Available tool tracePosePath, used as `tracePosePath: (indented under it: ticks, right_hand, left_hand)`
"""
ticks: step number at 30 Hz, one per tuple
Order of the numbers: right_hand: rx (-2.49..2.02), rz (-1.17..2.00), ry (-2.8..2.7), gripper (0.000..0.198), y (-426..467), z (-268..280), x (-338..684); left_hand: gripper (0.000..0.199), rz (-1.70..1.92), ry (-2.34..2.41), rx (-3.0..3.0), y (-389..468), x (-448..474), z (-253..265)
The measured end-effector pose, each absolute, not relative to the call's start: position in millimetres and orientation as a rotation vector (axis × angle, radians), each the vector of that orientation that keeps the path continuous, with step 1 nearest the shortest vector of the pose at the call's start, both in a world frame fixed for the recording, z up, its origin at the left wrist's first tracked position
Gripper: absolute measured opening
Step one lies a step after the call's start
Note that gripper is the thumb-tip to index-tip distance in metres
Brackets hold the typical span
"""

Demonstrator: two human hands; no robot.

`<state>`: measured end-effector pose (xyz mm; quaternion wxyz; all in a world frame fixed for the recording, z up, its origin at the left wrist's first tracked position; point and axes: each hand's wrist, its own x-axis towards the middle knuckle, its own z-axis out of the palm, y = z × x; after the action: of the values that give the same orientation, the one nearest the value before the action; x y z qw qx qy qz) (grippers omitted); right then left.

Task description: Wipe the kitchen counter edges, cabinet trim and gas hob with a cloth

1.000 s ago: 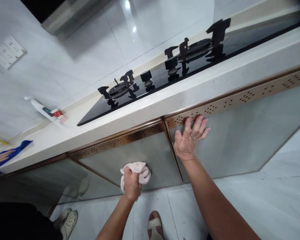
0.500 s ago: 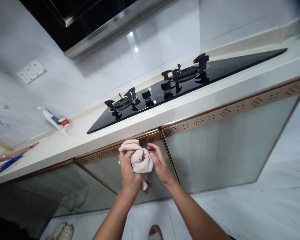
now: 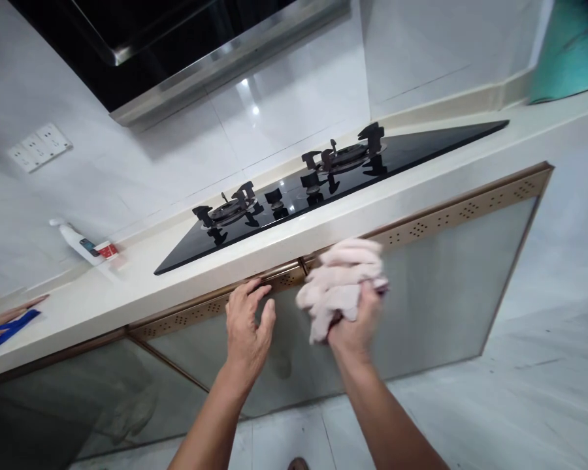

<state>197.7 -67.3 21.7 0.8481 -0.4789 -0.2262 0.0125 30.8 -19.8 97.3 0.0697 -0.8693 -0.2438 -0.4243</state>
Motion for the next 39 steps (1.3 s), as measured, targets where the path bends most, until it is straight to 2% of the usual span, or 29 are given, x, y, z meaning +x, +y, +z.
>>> tracePosePath:
  ticks: [4,7,11,19,24,29,34,39]
  right_hand:
    - [-1.086,-0.391,-0.201,0.06,-72.3,20.3,244.8]
    - [-1.325,-0.613,-0.444,0.066,-65.0,10.2,255.6]
    - [-1.536,-0.658,-0.677,0.068,-47.3,-1.8,236.5]
    - [-1.518,-0.775,-0.945,0.046,-36.7,-6.1,182.9]
    - [-1.539,-0.879,-1.065,0.045,-34.1,-16.8,193.1]
    - [-1.549,-0.984,-1.068,0.048,-43.8,-19.7,275.5]
    - [-1.593,-1.002,-0.753,0.066,-76.4,-18.9,419.3]
    - [-1.688,-0.577,-0.255,0.078,-118.6,-30.1,518.8]
  left_hand:
    - [0.043,-1.222,-0.73,-2.299,18.5,42.3,61.1]
    - [0.053,-1.21,-0.676,-2.166,41.1,52.1,39.6]
    - [0.058,-1.29,-0.659,-2.01,58.9,61.6,22.3]
    - [0.057,-1.358,-0.648,-2.018,73.3,59.4,11.6]
    - [0.06,-1.383,-0.576,-1.986,75.7,59.7,13.2]
    - [0.062,-1.414,-0.567,-2.012,80.2,60.8,9.2]
    - [0.06,-1.495,-0.582,-2.046,85.2,63.2,0.9]
    - [0.065,-1.526,-0.57,-2.045,83.9,66.3,0.5]
